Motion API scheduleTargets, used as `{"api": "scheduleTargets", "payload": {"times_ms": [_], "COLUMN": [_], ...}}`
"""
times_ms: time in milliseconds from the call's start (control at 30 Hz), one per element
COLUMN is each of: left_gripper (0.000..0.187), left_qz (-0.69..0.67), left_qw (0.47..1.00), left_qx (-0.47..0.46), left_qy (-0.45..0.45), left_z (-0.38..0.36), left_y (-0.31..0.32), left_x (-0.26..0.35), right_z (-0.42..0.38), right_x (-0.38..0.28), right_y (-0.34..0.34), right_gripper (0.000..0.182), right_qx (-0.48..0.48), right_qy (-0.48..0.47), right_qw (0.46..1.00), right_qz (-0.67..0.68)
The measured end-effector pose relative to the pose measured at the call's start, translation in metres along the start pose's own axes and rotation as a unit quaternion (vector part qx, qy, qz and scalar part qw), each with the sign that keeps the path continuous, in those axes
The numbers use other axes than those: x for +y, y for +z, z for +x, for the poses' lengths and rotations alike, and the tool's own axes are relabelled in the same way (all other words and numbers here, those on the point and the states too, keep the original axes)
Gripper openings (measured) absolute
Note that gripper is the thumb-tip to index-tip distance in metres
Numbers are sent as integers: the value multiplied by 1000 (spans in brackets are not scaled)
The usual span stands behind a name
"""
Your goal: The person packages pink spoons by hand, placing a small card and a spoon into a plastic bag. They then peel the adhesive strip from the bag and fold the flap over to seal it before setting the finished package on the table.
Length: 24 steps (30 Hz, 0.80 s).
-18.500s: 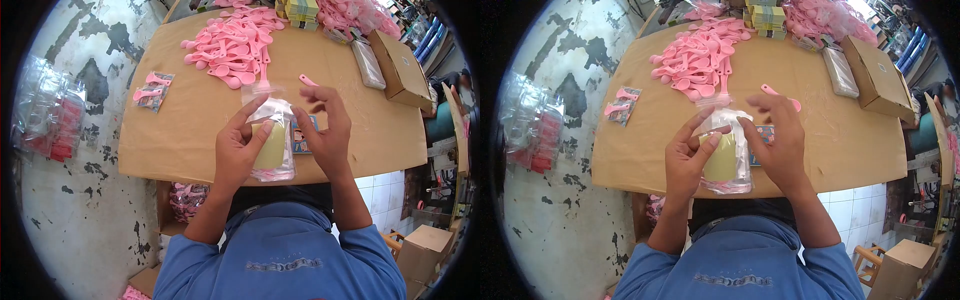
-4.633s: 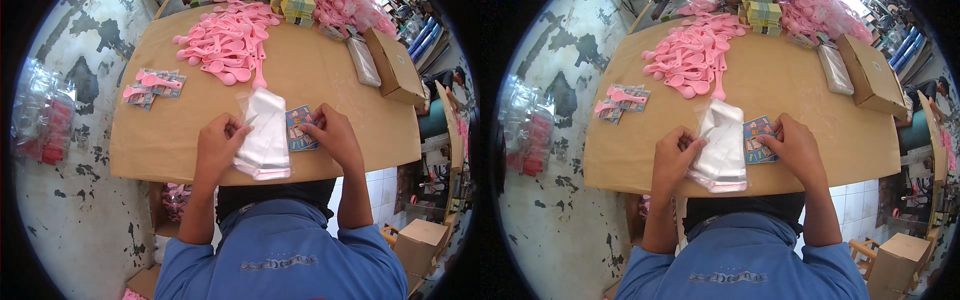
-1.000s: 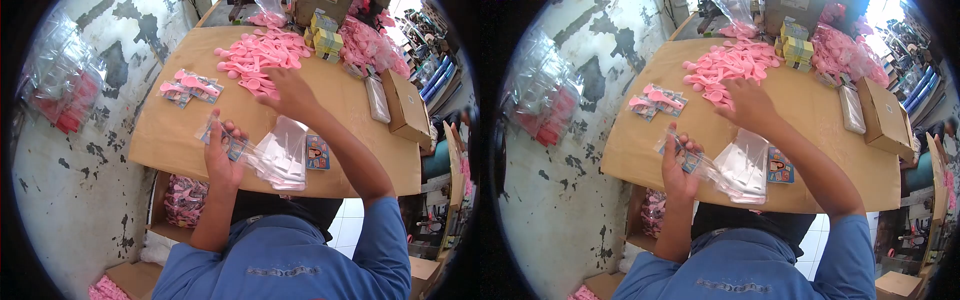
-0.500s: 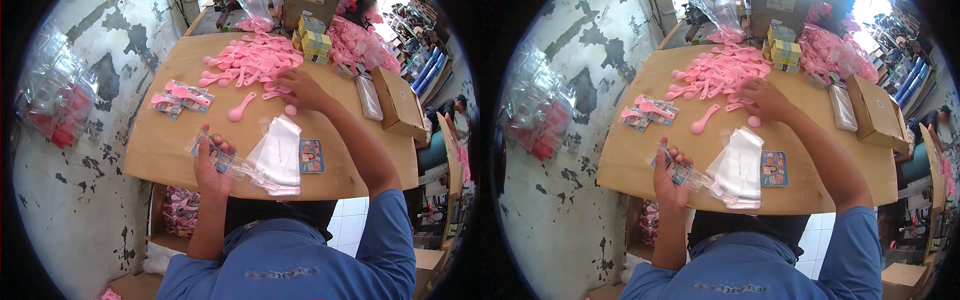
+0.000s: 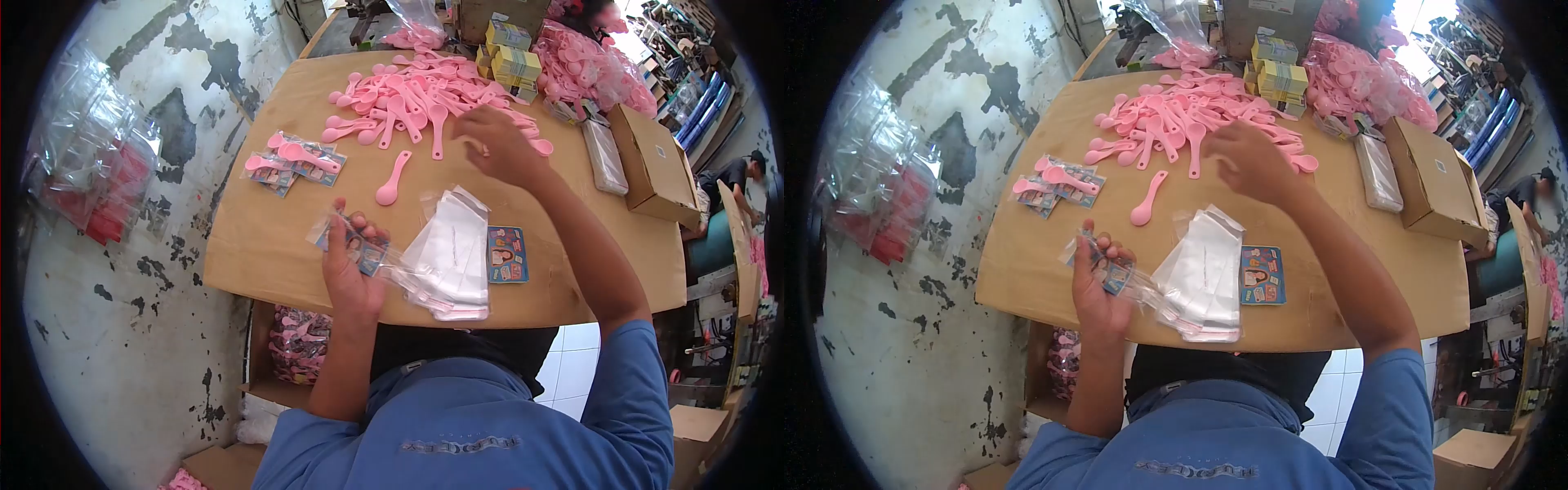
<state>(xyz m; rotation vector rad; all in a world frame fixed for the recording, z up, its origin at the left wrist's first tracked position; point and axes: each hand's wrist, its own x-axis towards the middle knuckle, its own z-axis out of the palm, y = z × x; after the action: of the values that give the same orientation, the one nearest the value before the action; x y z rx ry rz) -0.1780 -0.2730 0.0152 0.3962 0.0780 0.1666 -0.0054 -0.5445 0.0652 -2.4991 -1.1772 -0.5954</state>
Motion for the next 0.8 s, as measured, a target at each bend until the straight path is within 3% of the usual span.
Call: {"api": "scheduleTargets", "payload": {"times_ms": [33, 133, 333, 433, 533, 633, 733, 800], "left_gripper": [40, 40, 44, 47, 50, 52, 53, 54], "left_qz": [2, 3, 11, 16, 17, 15, 23, 44], "left_qw": [1000, 1000, 998, 991, 983, 978, 979, 982], "left_qx": [-3, -13, 15, 19, 10, 0, -18, -32], "left_qy": [-1, -1, 67, 129, 184, 210, 204, 183], "left_z": [-1, -3, 5, 15, 22, 26, 27, 25], "left_y": [4, 12, 13, 12, 16, 19, 24, 26], "left_x": [-3, -8, 3, 12, 19, 22, 17, 9], "right_z": [12, 36, 44, 19, -4, -49, -73, -79], "right_x": [-13, -40, -42, -51, -88, -108, -137, -153], "right_y": [14, 46, 53, 43, -22, -40, -56, -54], "right_gripper": [36, 36, 36, 24, 19, 18, 19, 19], "right_qx": [5, -32, -101, 2, -77, -82, -130, -114], "right_qy": [-25, -105, -127, 14, 247, 337, 373, 374], "right_qw": [999, 994, 983, 999, 919, 821, 757, 736], "right_qz": [41, -19, -88, 49, 296, 454, 520, 552]}}
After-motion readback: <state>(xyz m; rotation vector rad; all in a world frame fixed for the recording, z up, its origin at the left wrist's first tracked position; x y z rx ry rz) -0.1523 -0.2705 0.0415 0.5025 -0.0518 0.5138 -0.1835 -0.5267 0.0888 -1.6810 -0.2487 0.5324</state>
